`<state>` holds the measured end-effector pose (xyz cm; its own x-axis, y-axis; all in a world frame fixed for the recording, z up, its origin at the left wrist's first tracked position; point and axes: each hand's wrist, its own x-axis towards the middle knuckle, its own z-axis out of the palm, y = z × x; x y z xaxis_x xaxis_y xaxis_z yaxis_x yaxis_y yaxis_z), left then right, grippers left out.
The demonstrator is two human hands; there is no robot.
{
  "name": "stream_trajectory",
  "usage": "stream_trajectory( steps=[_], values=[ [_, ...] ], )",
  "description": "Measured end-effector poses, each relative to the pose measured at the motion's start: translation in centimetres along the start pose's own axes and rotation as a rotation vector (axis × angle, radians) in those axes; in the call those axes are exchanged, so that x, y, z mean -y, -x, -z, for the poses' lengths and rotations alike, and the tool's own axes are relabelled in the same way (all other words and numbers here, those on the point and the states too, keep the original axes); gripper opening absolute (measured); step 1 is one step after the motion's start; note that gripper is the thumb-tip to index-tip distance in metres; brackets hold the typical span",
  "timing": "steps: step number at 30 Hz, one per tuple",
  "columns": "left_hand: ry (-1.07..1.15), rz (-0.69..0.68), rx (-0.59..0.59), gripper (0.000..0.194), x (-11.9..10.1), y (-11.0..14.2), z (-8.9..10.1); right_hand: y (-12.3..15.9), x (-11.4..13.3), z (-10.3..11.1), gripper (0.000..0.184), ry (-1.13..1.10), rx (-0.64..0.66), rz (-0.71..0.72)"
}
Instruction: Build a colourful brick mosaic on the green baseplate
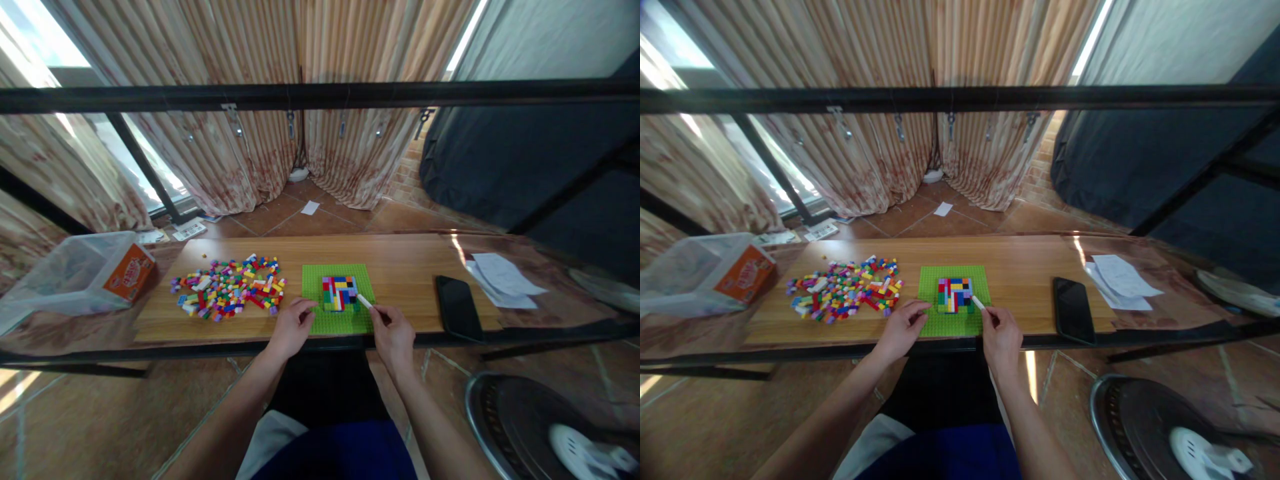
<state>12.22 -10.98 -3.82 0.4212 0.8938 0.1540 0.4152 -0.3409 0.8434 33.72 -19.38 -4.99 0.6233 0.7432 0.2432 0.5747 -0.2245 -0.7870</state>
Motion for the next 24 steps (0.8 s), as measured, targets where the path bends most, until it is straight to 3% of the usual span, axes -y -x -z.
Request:
stream_trajectory(
  steps=[7, 16, 24],
  values=[
    [-0.002, -0.039, -0.011, 0.023, 0.4, 0.0, -0.2, 0.5, 1.9, -1.1, 0.036, 0.025, -0.018, -0.033],
    [0.012, -0.016, -0.003, 0.023, 0.4, 0.1, -0.2, 0.6, 1.2, -1.9, 0.035, 0.087, 0.079, 0.052],
    [0.023, -0.054, -0.014, 0.024, 0.6, 0.1, -0.4, -0.2, 1.7, -1.3, 0.036, 0.201, 0.093, 0.063]
  ],
)
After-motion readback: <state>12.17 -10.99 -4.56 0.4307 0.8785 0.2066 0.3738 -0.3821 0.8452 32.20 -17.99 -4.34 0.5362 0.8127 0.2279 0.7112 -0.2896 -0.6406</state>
